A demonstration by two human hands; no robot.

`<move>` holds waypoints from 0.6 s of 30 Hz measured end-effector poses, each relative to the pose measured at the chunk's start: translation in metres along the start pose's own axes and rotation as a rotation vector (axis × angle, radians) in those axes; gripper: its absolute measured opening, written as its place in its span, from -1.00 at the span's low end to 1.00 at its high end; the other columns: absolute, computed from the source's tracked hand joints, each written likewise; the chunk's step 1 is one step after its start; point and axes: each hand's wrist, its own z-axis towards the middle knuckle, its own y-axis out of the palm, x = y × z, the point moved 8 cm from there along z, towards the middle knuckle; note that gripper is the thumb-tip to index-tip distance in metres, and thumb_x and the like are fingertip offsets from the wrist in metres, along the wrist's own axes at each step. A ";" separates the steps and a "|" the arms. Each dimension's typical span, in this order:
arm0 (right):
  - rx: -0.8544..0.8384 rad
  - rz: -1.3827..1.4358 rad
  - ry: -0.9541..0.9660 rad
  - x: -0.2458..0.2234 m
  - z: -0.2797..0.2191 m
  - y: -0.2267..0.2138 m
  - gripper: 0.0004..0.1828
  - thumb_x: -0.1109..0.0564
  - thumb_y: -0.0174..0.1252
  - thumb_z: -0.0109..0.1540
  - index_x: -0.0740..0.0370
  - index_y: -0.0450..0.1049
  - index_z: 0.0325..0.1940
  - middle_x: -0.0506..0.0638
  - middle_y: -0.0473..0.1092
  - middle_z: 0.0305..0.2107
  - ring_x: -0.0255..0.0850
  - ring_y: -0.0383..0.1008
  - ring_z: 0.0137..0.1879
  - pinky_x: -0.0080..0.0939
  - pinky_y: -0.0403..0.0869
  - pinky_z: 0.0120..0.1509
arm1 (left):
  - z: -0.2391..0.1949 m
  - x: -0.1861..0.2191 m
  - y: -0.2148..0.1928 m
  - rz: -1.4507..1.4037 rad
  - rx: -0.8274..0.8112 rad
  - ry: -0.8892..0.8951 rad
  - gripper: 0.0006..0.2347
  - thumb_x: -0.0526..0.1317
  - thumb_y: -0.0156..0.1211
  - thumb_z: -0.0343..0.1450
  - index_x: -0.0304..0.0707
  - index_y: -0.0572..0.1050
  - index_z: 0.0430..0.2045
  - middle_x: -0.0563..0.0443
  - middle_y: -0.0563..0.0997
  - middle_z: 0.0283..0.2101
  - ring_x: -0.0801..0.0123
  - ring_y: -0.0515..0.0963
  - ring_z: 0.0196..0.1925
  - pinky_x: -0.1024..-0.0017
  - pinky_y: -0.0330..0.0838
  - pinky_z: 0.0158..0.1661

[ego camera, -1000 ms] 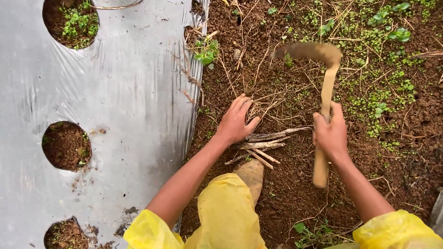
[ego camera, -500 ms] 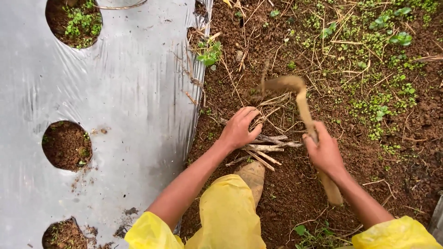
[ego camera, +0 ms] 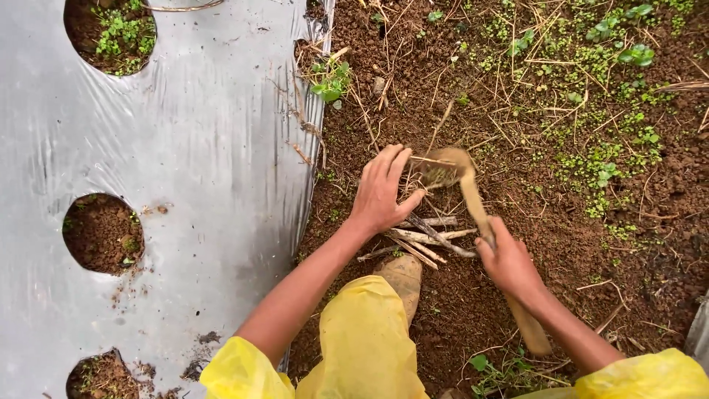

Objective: Pulling weeds from holes in plastic mulch and clearing dry plant debris using a sickle and hands.

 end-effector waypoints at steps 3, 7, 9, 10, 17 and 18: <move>-0.106 -0.055 0.017 0.000 -0.014 0.006 -0.64 0.36 0.00 0.34 0.31 0.35 0.24 0.28 0.45 -0.47 -0.20 0.24 -0.57 -0.29 0.27 -0.52 | -0.002 0.001 0.024 0.007 -0.227 -0.013 -0.41 0.09 0.07 0.48 -0.22 0.20 0.35 -0.30 0.27 0.40 -0.01 0.19 0.50 -0.09 0.05 0.43; -0.031 -0.027 -0.035 -0.004 -0.007 -0.010 -0.61 0.35 0.00 0.35 0.36 0.34 0.28 0.26 0.44 -0.45 -0.22 0.23 -0.55 -0.35 0.25 -0.50 | -0.016 0.010 0.031 0.041 -0.356 -0.011 -0.48 0.10 -0.17 0.56 -0.25 0.26 0.34 -0.19 0.22 0.46 0.07 0.11 0.54 0.01 0.04 0.44; 0.009 -0.041 -0.091 -0.012 0.002 -0.021 -0.61 0.34 0.00 0.35 0.40 0.33 0.29 0.26 0.43 -0.45 -0.23 0.22 -0.54 -0.35 0.24 -0.49 | -0.020 0.003 0.035 0.061 -0.333 -0.009 -0.51 0.06 -0.20 0.58 -0.30 0.29 0.32 -0.20 0.25 0.45 0.02 0.10 0.54 0.01 0.06 0.43; 0.095 0.055 -0.128 -0.022 0.004 -0.034 -0.69 0.34 -0.06 0.39 0.42 0.30 0.24 0.23 0.39 -0.47 -0.24 0.22 -0.57 -0.36 0.25 -0.54 | -0.024 -0.003 0.044 0.068 -0.374 -0.006 -0.49 0.10 -0.24 0.58 -0.25 0.29 0.33 -0.16 0.30 0.41 0.08 0.14 0.53 0.03 0.02 0.45; 0.204 0.280 -0.201 -0.049 0.030 -0.061 -0.73 0.33 -0.17 0.40 0.45 0.15 0.19 0.01 0.25 -0.51 -0.31 0.25 -0.58 -0.41 0.33 -0.64 | -0.031 -0.014 0.056 0.140 -0.345 -0.003 -0.48 0.17 -0.28 0.55 -0.15 0.36 0.26 -0.08 0.42 0.31 0.18 0.24 0.47 0.08 -0.05 0.45; 0.204 0.280 -0.200 -0.045 0.023 -0.054 -0.73 0.33 -0.17 0.40 0.45 0.15 0.19 0.01 0.25 -0.51 -0.31 0.25 -0.58 -0.41 0.33 -0.64 | -0.032 -0.009 0.050 0.140 -0.346 -0.003 -0.48 0.17 -0.28 0.55 -0.15 0.36 0.26 -0.08 0.42 0.31 0.18 0.24 0.47 0.08 -0.05 0.45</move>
